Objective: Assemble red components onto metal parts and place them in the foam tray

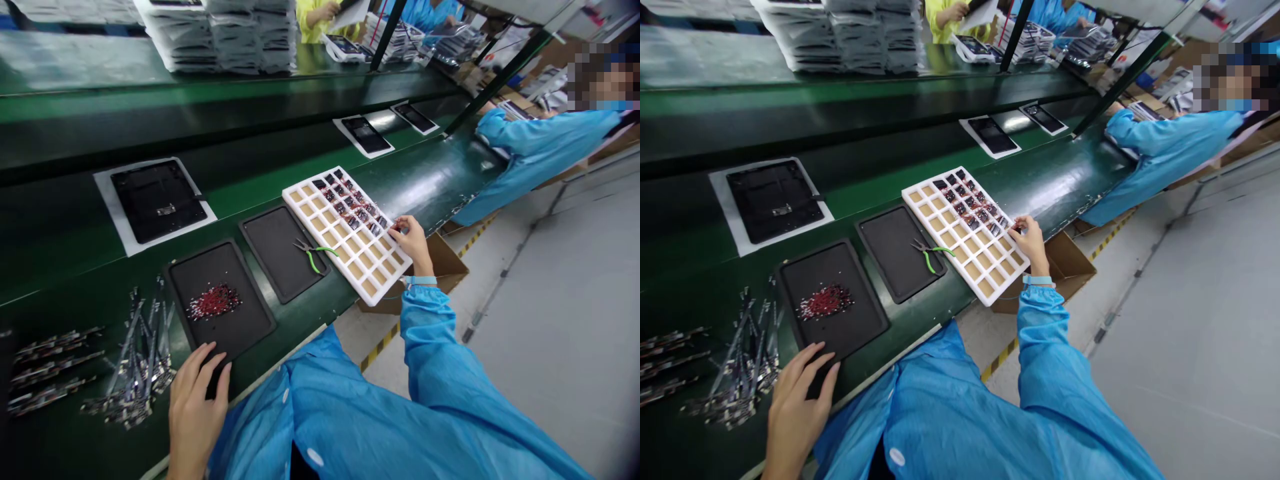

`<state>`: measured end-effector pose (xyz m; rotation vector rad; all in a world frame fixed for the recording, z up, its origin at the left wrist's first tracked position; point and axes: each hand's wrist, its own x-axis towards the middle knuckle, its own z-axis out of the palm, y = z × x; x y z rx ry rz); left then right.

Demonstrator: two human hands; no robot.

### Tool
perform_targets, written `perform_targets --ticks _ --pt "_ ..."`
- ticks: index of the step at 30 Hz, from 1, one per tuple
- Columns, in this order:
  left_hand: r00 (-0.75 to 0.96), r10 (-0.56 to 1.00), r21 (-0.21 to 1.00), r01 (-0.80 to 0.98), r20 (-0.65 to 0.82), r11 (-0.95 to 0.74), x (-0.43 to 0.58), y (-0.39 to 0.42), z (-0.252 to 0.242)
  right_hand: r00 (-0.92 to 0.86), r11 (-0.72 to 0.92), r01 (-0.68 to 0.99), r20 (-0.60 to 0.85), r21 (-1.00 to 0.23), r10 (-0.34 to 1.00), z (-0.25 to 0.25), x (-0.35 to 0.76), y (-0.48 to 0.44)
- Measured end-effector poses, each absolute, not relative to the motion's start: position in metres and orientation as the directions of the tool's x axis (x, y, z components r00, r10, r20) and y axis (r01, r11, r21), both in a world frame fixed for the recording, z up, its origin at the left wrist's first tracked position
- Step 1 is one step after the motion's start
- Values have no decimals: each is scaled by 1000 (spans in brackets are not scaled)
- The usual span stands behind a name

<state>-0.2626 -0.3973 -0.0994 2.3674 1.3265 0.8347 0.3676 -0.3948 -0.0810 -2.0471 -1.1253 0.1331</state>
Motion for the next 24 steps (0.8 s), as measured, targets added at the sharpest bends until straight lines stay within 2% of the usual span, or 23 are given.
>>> perform_targets --ticks 6,15,24 --pt "398 856 536 667 331 -518 -263 -397 -98 600 -353 705 251 -615 760 -73 370 -393" --pt "398 862 552 662 314 -507 -265 -396 -98 570 -450 721 82 -527 817 -59 377 -379" --pt "383 867 563 659 319 -499 -263 -397 -98 495 -385 769 94 -511 864 -51 363 -385"
